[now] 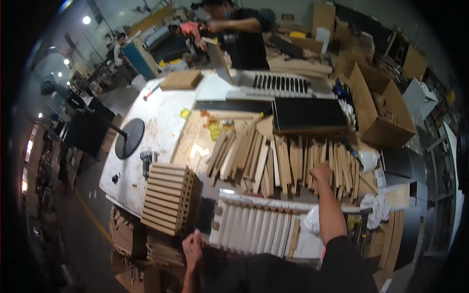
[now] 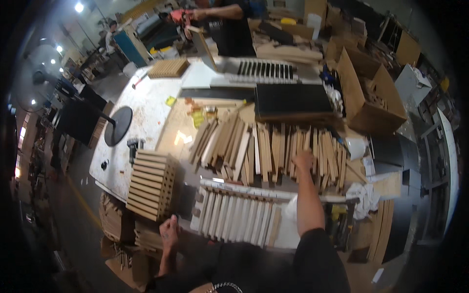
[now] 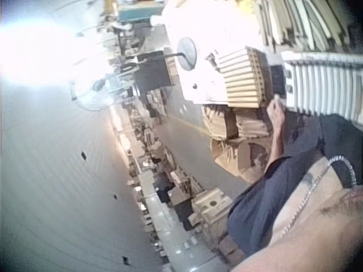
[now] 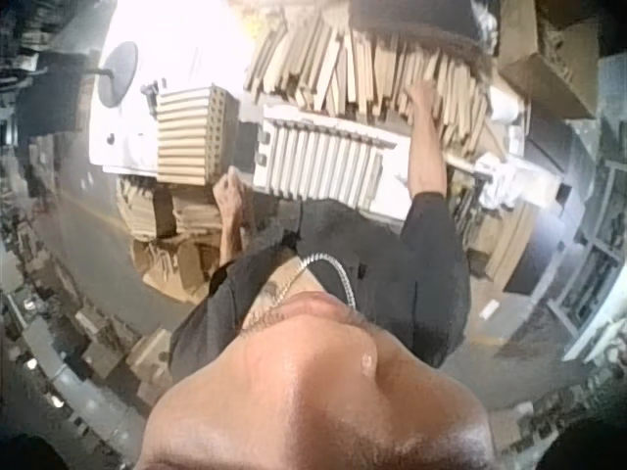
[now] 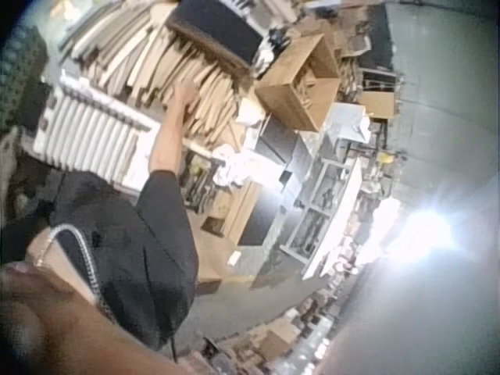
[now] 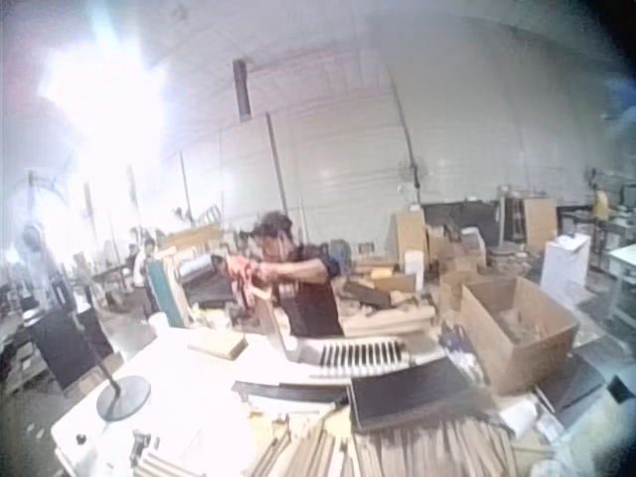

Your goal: The person hammers wooden slats onto a slatted panel with a hammer and sets it aside. The person then places wooden slats into an assembly jig and applies glue onto the slats using a glue bag.

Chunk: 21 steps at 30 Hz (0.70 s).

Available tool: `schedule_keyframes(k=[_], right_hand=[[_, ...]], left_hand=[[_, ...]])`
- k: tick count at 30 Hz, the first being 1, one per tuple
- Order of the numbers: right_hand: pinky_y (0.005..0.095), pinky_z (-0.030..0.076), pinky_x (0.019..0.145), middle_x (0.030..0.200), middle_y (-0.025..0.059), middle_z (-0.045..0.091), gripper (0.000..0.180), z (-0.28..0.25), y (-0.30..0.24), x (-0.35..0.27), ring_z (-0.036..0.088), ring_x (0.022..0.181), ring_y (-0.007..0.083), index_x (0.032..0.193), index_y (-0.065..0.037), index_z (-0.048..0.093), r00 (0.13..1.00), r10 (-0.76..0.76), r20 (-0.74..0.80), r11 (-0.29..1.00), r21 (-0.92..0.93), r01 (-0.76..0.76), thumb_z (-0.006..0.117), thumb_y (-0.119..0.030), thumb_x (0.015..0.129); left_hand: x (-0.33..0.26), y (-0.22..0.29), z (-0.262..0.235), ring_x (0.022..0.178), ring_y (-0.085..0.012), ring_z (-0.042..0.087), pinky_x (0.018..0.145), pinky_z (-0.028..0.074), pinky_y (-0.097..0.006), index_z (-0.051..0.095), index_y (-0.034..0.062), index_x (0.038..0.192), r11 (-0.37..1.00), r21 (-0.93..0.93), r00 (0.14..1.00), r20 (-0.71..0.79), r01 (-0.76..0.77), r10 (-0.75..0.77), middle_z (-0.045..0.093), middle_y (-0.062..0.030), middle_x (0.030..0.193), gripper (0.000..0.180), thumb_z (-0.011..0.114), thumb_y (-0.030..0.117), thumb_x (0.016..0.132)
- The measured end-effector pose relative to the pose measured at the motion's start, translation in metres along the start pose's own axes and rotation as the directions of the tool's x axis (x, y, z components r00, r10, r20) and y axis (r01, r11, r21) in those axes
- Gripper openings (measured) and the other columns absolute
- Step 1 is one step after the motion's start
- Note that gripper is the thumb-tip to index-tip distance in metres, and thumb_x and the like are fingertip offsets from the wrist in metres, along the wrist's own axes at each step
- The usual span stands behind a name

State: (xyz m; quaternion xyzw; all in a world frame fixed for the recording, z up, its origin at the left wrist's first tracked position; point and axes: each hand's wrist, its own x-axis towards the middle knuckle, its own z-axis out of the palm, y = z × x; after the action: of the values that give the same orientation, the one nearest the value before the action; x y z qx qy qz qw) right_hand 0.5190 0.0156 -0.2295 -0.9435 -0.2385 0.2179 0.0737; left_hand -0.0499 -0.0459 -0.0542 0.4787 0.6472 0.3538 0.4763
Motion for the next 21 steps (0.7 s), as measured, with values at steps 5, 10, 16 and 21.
schedule_keyframes(k=[5,10,16,21], right_hand=[[0.0394,0.053,0.087,0.112,0.0245,0.064,0.07,-0.04,-0.054,-0.049,0.066,0.104,0.0283,0.122,0.009,0.053,0.996,0.084,-0.005,0.991,0.108,-0.083,0.077,-0.028,0.067],[0.0581,0.041,0.1,0.143,0.0309,0.03,0.105,-0.026,-0.061,-0.061,0.037,0.129,0.0464,0.147,0.003,0.015,0.984,0.17,0.061,0.975,0.133,-0.177,0.078,-0.037,0.074],[0.0561,0.041,0.101,0.141,0.0327,0.032,0.117,-0.019,-0.056,-0.083,0.037,0.129,0.0463,0.149,0.003,0.011,0.992,0.128,0.011,0.979,0.158,-0.128,0.083,-0.044,0.069],[0.0572,0.037,0.104,0.143,0.0337,0.03,0.124,-0.03,-0.063,-0.072,0.037,0.131,0.0438,0.149,0.003,0.007,0.973,0.194,0.121,0.93,0.294,-0.222,0.088,-0.037,0.065]], left_hand=[[-0.006,0.001,-0.018,0.049,-0.0092,0.043,0.05,0.042,-0.028,0.044,0.006,0.06,0.999,0.033,0.999,-0.044,0.018,-0.016,0.042,0.0007,0.053,0.05,0.054,0.035,0.099],[-0.01,0.001,-0.002,0.052,-0.0101,0.045,0.056,0.048,-0.029,0.046,0.0057,0.063,0.994,-0.102,0.999,0.013,0.036,-0.035,0.043,0.0006,0.056,0.047,0.053,0.035,0.1],[-0.021,-0.016,-0.004,0.053,-0.0109,0.047,0.057,0.05,-0.03,0.047,0.005,0.063,0.993,-0.101,0.998,0.011,0.061,-0.06,0.044,-0.0003,0.057,0.048,0.054,0.036,0.099],[-0.017,-0.018,0.006,0.053,-0.0117,0.049,0.057,0.05,-0.031,0.047,0.0049,0.062,0.99,-0.099,0.995,0.038,0.099,-0.095,0.044,-0.001,0.056,0.048,0.055,0.034,0.099]])
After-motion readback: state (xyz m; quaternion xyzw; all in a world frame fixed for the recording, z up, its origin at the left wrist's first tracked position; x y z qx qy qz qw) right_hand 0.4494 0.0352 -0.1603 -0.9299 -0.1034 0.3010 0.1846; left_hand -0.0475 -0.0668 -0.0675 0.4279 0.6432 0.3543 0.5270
